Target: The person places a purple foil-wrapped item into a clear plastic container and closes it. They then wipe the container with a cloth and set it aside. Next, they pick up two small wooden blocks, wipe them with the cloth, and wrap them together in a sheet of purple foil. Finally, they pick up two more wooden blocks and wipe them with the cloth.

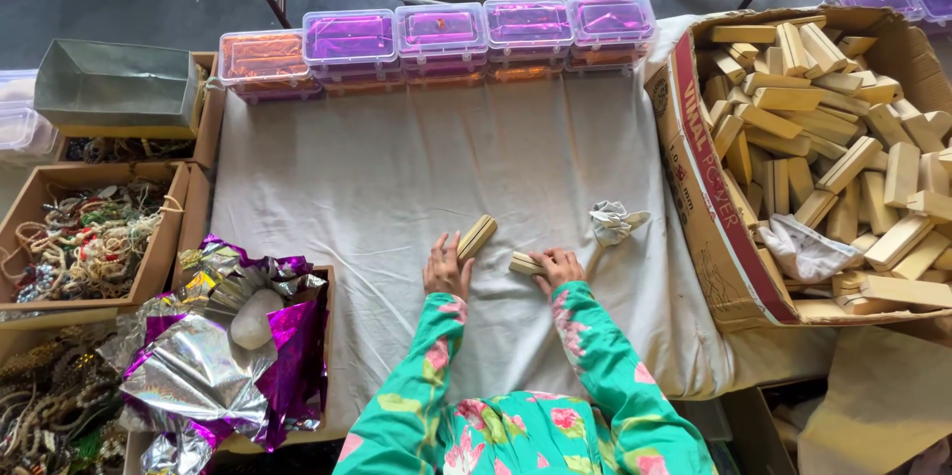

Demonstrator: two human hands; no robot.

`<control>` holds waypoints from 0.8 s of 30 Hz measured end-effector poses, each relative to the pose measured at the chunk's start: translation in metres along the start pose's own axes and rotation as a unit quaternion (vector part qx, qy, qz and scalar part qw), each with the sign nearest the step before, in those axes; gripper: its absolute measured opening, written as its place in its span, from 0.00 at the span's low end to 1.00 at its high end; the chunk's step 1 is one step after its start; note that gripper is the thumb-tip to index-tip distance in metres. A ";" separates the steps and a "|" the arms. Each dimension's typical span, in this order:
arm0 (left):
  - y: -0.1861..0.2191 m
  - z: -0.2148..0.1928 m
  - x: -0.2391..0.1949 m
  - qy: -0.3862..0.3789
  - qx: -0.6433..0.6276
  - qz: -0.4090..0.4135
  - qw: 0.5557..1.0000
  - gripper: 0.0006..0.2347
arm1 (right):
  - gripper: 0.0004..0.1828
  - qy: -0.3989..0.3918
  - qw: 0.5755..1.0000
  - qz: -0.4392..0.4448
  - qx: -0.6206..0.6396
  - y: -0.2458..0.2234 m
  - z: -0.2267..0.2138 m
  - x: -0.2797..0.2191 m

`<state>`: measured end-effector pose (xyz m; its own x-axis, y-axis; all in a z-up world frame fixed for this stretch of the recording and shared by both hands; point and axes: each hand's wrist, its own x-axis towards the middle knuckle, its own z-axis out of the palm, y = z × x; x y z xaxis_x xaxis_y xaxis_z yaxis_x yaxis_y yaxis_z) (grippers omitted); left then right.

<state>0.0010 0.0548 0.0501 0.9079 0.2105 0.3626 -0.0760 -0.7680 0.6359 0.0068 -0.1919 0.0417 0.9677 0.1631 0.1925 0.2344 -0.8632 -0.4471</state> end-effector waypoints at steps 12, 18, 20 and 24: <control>-0.096 0.133 -0.044 -0.119 -0.495 -0.247 0.825 0.19 | 0.25 0.038 0.895 0.216 0.389 0.050 0.087 0.003; -0.013 0.091 -0.055 -0.210 -0.480 -0.264 0.810 0.25 | 0.29 -0.041 0.682 0.364 0.633 0.008 0.062 0.006; -0.007 0.083 -0.054 -0.228 -0.467 -0.280 0.807 0.25 | 0.30 -0.044 0.672 0.370 0.640 0.011 0.063 0.004; -0.010 0.086 -0.057 -0.242 -0.459 -0.265 0.813 0.25 | 0.31 -0.057 0.661 0.378 0.646 0.017 0.062 0.000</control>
<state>-0.0144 -0.0016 -0.0357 0.9527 -0.0675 -0.2963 0.3036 0.1735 0.9369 0.0162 -0.1771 -0.0197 0.8377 0.0177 -0.5459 -0.5068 0.3977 -0.7648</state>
